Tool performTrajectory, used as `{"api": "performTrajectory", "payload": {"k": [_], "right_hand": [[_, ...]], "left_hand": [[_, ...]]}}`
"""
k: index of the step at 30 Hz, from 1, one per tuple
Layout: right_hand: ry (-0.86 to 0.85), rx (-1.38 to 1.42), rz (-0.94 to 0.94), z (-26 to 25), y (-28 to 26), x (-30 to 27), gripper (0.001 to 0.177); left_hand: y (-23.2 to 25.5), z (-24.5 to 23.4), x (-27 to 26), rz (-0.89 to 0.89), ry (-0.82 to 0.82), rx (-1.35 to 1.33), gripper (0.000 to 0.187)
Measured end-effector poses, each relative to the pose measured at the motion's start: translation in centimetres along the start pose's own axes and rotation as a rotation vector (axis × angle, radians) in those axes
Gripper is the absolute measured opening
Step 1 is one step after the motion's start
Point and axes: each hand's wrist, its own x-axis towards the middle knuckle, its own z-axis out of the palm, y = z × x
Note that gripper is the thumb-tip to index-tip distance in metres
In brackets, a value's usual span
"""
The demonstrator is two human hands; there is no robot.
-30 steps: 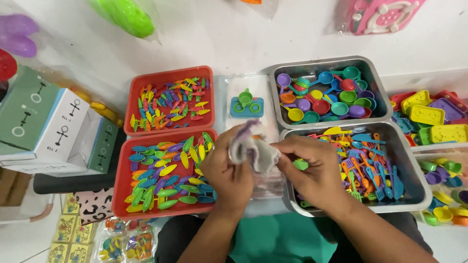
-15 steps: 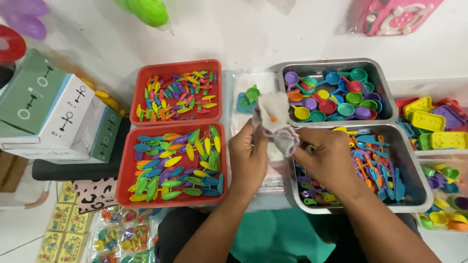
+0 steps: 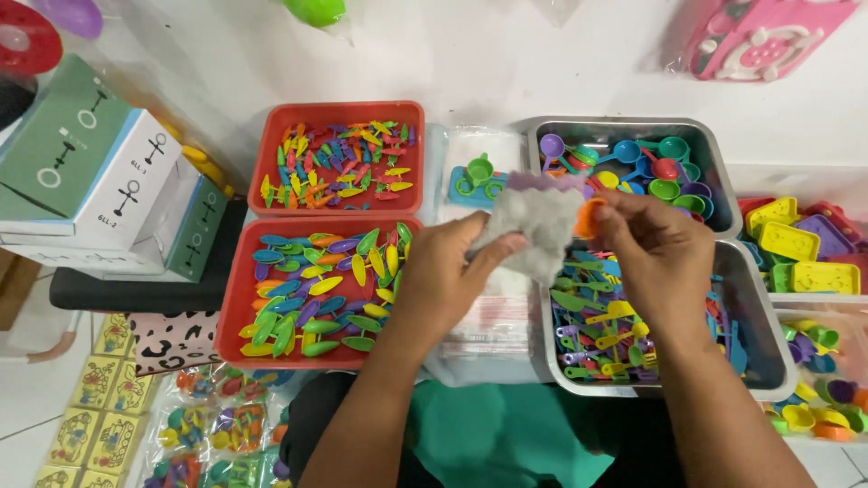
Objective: Cleaning small plastic toy utensils and shapes with a cloth and sorting them into various bins.
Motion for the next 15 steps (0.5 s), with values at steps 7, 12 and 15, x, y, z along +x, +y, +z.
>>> {"api": "performTrajectory", "payload": {"k": [7, 12, 15], "right_hand": [[-0.187, -0.27, 0.016, 0.8, -1.7, 0.4, 0.018], [-0.568, -0.42, 0.055, 2.0, -1.0, -0.5, 0.019], [-0.472, -0.392, 0.124, 2.1, -1.3, 0.1, 0.029]], "left_hand": [[-2.1, -1.8, 0.6, -0.128, 0.376, -0.543, 0.031], [-3.1, -1.0, 0.5, -0.045, 0.302, -0.516, 0.031], [-3.7, 0.0, 0.2, -0.013, 0.208, -0.46, 0.034]]}}
